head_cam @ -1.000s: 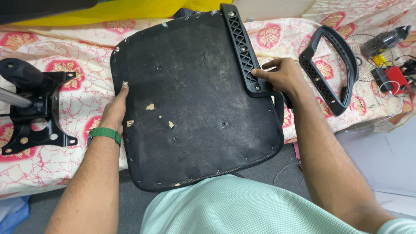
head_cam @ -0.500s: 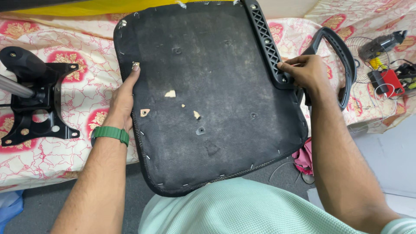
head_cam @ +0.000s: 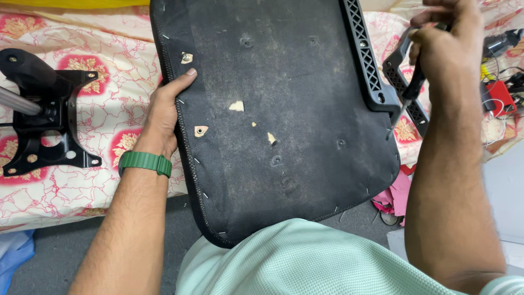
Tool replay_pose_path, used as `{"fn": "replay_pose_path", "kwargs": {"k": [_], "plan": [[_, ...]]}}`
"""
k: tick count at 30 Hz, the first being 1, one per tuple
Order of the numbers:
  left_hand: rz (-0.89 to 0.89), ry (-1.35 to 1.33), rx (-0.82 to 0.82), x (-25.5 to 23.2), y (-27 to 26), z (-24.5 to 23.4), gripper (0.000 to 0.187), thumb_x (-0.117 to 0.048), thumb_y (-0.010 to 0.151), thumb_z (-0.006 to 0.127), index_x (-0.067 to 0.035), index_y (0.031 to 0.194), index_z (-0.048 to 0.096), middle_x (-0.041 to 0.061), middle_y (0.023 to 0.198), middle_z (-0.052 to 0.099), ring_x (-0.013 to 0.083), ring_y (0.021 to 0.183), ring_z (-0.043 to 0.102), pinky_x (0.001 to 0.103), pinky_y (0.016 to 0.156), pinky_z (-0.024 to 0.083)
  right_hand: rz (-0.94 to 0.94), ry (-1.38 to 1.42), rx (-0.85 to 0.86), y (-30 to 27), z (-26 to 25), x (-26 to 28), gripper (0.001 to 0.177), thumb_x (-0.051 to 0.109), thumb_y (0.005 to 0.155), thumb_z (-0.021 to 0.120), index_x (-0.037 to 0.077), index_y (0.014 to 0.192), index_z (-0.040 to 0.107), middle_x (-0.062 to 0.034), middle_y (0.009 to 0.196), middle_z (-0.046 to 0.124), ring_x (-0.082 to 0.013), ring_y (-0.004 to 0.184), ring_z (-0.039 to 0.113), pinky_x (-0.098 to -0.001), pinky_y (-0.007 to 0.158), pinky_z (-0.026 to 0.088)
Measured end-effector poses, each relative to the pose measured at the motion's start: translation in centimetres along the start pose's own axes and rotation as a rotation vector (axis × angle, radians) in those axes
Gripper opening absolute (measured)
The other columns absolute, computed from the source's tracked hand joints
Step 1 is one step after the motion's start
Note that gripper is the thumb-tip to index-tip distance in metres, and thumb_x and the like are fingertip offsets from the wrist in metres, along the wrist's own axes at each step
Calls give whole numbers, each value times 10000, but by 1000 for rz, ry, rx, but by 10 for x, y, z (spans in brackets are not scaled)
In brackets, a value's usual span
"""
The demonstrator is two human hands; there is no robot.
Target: The person uses a screwdriver to fasten screws into the underside of a black chair seat, then attaches a plastic frame component to the seat. The person repeats the fastening process on another screw location before aligning and securing the frame.
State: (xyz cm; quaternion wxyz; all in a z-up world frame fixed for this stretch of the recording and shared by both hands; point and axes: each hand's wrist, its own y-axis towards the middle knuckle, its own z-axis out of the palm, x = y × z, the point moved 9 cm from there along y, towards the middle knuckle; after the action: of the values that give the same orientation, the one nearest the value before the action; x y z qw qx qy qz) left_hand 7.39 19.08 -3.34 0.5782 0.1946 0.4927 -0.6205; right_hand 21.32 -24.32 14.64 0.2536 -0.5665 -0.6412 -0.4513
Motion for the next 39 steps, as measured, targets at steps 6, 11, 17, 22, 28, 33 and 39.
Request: {"fn": "replay_pose_path", "kwargs": {"k": [6, 11, 17, 22, 28, 33, 39], "plan": [[29, -28, 93, -9, 3, 11, 620, -349, 829, 736, 21, 1316, 632, 154, 1239, 712, 246, 1096, 701, 359, 984, 549, -155, 454, 210, -18, 56, 66, 41, -67, 982, 656, -34, 991, 633, -36, 853, 660, -142, 745, 610, -276, 721, 487], [80, 122, -30, -20, 5, 11, 825, -597, 835, 679, 5, 1390, 577, 133, 1391, 656, 231, 1274, 644, 344, 1057, 511, -368, 414, 220, -42, 102, 99, 209, -25, 1126, 781, -21, 1008, 609, 9, 855, 598, -91, 727, 521, -254, 654, 372], [163, 162, 11, -28, 1, 21, 929, -643, 791, 697, 23, 1419, 537, 173, 1422, 639, 264, 1304, 632, 363, 1074, 512, -666, 464, 332, -78, 134, 152, 170, -11, 1198, 743, 14, 1096, 609, -13, 984, 656, -84, 874, 622, -221, 747, 461], [137, 187, 20, -26, 1, 18, 916, -626, 803, 700, 40, 1406, 523, 185, 1399, 643, 263, 1293, 637, 374, 1062, 529, -714, 503, 372, -93, 146, 179, 114, 11, 1185, 711, 25, 1197, 598, -33, 1094, 694, -101, 1018, 699, -243, 899, 598], [149, 148, 59, -21, -2, 13, 805, -550, 848, 709, 55, 1358, 566, 178, 1336, 690, 253, 1231, 682, 358, 1032, 554, -582, 534, 333, -106, 157, 182, 170, -9, 1125, 762, 30, 1163, 600, -32, 1074, 702, -96, 1018, 703, -248, 908, 625], [141, 81, 98, -22, -4, 15, 616, -437, 868, 727, 58, 1230, 671, 176, 1226, 742, 244, 1129, 716, 348, 974, 573, -631, 534, 301, -112, 159, 191, 186, -11, 1116, 772, 41, 1183, 607, -29, 1059, 715, -103, 1012, 721, -258, 897, 648], [126, -48, 83, -23, -6, 24, 477, -341, 864, 735, 54, 1132, 727, 178, 1126, 769, 254, 1009, 742, 355, 905, 595, -723, 528, 307, -111, 164, 204, 144, 0, 1122, 749, 32, 1161, 614, -45, 1069, 724, -115, 1024, 739, -280, 925, 684]]}}
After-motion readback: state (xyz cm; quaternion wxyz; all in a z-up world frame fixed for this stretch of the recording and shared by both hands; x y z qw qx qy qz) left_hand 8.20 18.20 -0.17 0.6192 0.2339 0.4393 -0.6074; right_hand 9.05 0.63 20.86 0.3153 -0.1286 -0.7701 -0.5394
